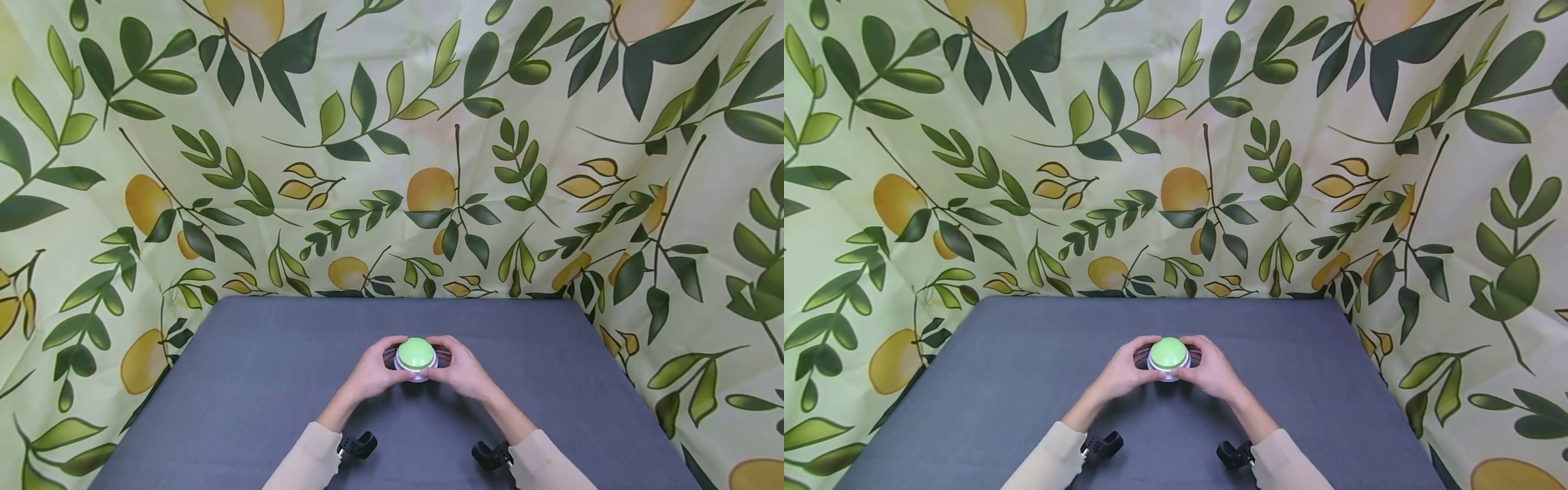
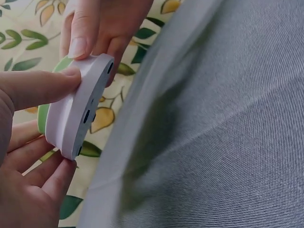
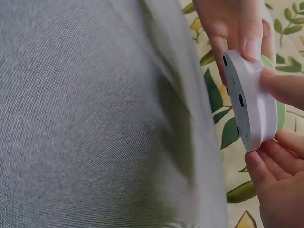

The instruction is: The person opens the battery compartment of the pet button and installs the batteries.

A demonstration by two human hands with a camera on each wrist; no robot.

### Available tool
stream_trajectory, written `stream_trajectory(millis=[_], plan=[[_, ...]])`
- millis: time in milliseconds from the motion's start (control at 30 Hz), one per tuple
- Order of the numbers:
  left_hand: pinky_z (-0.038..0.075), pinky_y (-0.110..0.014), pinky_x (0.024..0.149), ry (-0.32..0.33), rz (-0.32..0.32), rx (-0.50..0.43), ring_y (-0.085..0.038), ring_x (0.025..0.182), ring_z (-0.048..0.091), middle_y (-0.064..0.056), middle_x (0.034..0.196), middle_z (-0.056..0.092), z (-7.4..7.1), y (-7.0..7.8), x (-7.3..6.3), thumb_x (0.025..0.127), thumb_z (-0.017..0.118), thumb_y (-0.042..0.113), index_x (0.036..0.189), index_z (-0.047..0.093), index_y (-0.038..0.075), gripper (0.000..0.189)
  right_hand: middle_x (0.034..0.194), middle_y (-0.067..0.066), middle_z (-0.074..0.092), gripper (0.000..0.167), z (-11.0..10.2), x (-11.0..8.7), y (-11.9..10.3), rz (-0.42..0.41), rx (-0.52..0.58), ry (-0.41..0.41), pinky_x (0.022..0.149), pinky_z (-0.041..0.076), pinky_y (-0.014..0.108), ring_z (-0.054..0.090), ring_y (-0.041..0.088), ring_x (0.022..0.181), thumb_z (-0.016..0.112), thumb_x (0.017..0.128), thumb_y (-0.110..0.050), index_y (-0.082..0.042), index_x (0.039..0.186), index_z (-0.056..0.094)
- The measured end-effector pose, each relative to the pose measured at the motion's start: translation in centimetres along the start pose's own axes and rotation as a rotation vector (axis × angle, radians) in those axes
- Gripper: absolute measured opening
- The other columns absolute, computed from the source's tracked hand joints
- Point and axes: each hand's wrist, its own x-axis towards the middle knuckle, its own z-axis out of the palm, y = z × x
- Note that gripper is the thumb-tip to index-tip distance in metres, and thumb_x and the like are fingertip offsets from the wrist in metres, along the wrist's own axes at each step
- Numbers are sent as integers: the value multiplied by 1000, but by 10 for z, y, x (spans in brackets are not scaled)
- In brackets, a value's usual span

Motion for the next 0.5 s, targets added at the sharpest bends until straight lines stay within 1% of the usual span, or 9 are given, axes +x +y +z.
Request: stream_trajectory(millis=[133,300,500], plan=[[45,-45,107,-8,-2,20,-31,126,58,-15,136,60,2,-8,3,79,88,17,137,57,1,68,124,13,63,62,5,4,9,1,-19,15,99,50,47,63,30,115,90,75,-16,0,128,63],[45,-46,105,-21,-11,39,-34,126,58,-18,136,60,7,-19,6,78,88,14,137,57,0,68,121,15,64,62,10,6,15,12,-29,28,97,51,47,65,32,112,92,73,-13,3,125,63],[44,-48,106,-48,-48,37,-38,127,57,-21,137,58,11,-24,5,77,88,10,136,58,-1,67,121,17,64,62,15,4,24,41,-7,19,95,53,43,65,34,112,92,72,-10,5,125,62]])
